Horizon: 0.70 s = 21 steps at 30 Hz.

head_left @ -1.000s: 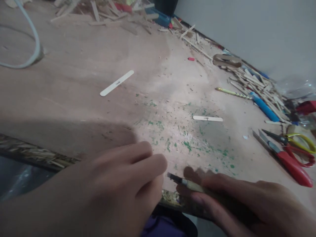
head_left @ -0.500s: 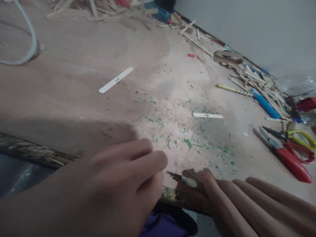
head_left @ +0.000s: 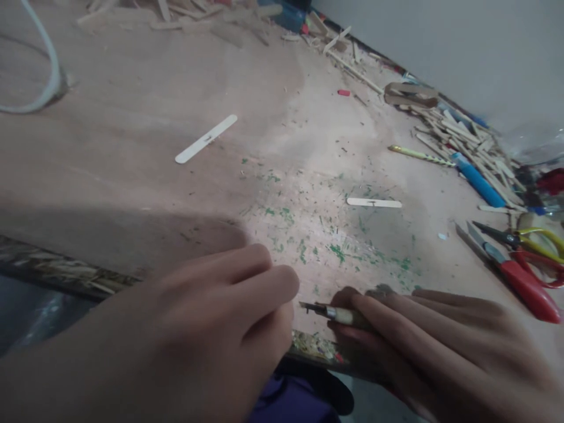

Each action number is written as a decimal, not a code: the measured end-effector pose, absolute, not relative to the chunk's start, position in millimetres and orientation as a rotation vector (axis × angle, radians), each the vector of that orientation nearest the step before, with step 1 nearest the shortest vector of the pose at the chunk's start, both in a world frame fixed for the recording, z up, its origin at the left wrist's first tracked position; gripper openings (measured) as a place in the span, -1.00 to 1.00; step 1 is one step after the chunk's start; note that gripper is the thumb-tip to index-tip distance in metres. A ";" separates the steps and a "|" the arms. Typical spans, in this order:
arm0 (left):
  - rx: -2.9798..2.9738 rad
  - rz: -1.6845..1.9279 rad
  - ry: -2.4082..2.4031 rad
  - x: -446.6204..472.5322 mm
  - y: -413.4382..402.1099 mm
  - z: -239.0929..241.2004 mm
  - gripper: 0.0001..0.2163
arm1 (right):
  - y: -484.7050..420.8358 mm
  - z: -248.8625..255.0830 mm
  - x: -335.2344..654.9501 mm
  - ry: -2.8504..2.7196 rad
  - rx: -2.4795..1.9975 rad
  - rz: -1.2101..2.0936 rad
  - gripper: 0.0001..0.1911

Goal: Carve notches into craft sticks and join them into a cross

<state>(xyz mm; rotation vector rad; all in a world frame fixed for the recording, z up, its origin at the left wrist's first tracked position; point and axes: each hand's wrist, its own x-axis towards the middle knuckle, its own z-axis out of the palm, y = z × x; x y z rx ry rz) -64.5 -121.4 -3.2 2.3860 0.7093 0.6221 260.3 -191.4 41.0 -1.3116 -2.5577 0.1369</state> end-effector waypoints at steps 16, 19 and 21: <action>2.547 0.572 0.629 -69.7 -121.7 -5.7 -0.82 | -196.8 38.6 248.7 -2.505 -1.357 0.125 -0.65; 2.586 0.592 0.606 -71.4 -123.2 -4.6 -0.76 | -199.4 35.3 240.5 -2.491 -1.342 0.103 -0.56; 2.592 0.555 0.623 -70.7 -123.5 -4.6 -0.70 | -199.2 35.1 239.9 -2.500 -1.321 0.102 -0.55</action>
